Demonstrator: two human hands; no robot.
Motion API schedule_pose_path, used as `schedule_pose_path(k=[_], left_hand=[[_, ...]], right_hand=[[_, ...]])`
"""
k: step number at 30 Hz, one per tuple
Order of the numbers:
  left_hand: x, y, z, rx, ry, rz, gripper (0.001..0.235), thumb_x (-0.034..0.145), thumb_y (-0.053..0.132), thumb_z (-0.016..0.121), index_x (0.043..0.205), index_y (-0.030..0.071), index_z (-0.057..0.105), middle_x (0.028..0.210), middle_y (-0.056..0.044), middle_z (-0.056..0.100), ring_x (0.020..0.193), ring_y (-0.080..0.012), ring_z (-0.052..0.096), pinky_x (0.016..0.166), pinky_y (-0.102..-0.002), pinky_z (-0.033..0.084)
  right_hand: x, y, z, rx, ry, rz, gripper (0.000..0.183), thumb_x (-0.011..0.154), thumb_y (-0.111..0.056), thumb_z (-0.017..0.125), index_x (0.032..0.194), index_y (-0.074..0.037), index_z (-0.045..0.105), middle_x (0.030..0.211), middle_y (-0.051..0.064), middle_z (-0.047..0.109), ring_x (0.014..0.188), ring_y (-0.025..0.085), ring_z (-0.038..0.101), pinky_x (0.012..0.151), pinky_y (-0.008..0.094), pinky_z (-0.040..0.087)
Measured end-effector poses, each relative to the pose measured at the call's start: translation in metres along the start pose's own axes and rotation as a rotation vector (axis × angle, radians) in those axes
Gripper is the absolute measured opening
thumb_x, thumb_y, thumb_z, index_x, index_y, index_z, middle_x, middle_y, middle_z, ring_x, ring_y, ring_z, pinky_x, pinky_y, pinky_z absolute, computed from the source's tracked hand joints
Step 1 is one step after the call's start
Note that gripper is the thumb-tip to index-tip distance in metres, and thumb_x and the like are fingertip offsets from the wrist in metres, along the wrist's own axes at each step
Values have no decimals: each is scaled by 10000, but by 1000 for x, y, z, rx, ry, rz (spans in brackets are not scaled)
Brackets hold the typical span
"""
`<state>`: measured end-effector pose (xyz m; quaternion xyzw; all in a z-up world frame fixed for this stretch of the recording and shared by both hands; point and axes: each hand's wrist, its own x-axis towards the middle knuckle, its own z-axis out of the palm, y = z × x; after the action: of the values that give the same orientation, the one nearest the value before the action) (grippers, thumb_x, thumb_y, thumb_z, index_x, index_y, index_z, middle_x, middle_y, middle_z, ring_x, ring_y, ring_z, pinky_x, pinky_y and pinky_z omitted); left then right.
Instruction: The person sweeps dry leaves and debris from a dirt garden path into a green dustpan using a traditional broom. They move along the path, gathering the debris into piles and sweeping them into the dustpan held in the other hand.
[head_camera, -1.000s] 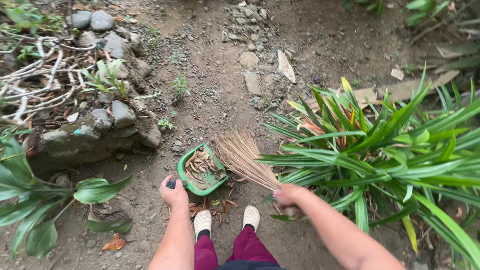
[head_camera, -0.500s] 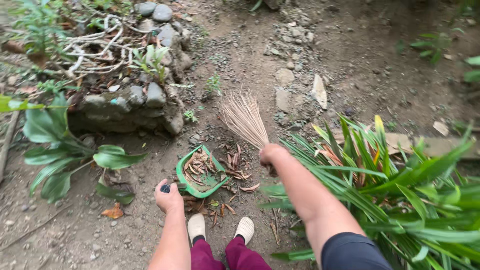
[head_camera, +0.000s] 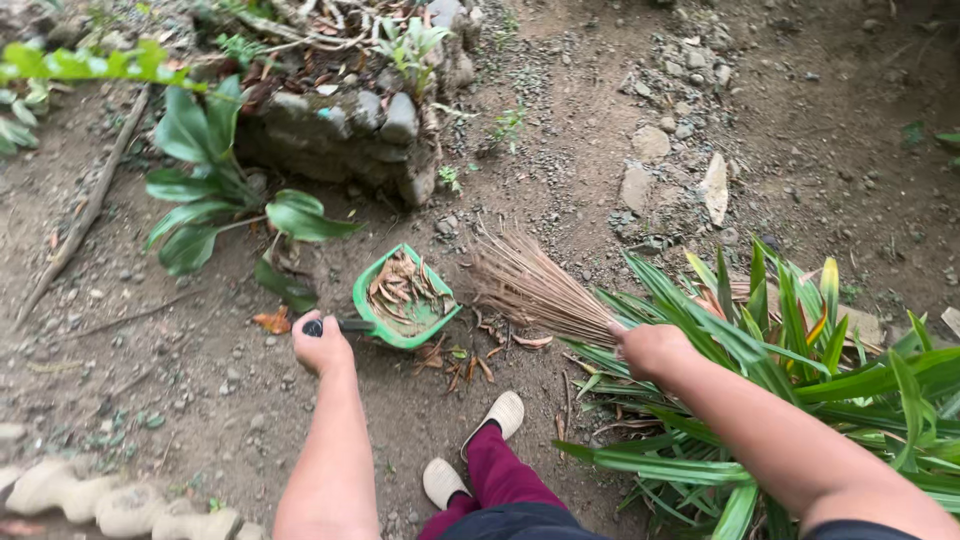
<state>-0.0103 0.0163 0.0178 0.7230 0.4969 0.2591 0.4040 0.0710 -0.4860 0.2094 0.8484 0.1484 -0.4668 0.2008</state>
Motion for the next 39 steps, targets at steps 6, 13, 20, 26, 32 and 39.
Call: schedule_pose_path(k=[6, 13, 20, 26, 32, 39], left_hand=[[17, 13, -48, -23, 113, -20, 286, 790, 190, 783, 1060, 158, 694, 1003, -70, 749, 910, -270, 719, 829, -421, 551], [46, -15, -128, 86, 227, 25, 284, 787, 207, 806, 1039, 138, 693, 964, -87, 741, 872, -301, 708, 792, -444, 544], [39, -96, -199, 102, 305, -15, 272, 800, 189, 804, 1037, 118, 690, 1002, -99, 738, 892, -298, 712, 814, -438, 554], [-8, -130, -221, 100, 293, -293, 262, 808, 198, 789, 1045, 153, 685, 1009, -74, 743, 876, -291, 710, 808, -435, 547], [-40, -158, -213, 89, 296, -444, 300, 801, 202, 789, 1064, 148, 656, 1011, -79, 739, 873, -278, 724, 800, -416, 558], [-78, -191, -204, 146, 318, -371, 303, 792, 213, 790, 1065, 128, 687, 1021, -123, 731, 903, -335, 709, 812, -459, 549]], right_hand=[[-46, -58, 6, -60, 158, -54, 626, 1057, -312, 475, 1626, -364, 219, 1059, 76, 748, 938, 239, 746, 758, 422, 612], [21, -151, 50, -147, 281, -166, 638, 1038, -138, 381, 1624, -363, 269, 1106, 95, 754, 932, 247, 730, 731, 440, 588], [-2, -119, 43, -278, 206, -75, 568, 1061, -203, 378, 1600, -347, 274, 1167, 27, 709, 948, 224, 734, 731, 480, 600], [-79, -119, -6, -215, 169, -99, 580, 1045, -436, 416, 1602, -378, 265, 976, 54, 757, 835, 199, 752, 670, 382, 567], [-51, -246, -33, -3, 182, -128, 571, 1087, -581, 217, 1402, -243, 552, 884, 44, 705, 681, 184, 686, 574, 381, 559], [25, -354, -2, -346, 221, -323, 470, 1110, -270, 361, 1568, -236, 264, 1062, 114, 712, 863, 231, 721, 759, 501, 614]])
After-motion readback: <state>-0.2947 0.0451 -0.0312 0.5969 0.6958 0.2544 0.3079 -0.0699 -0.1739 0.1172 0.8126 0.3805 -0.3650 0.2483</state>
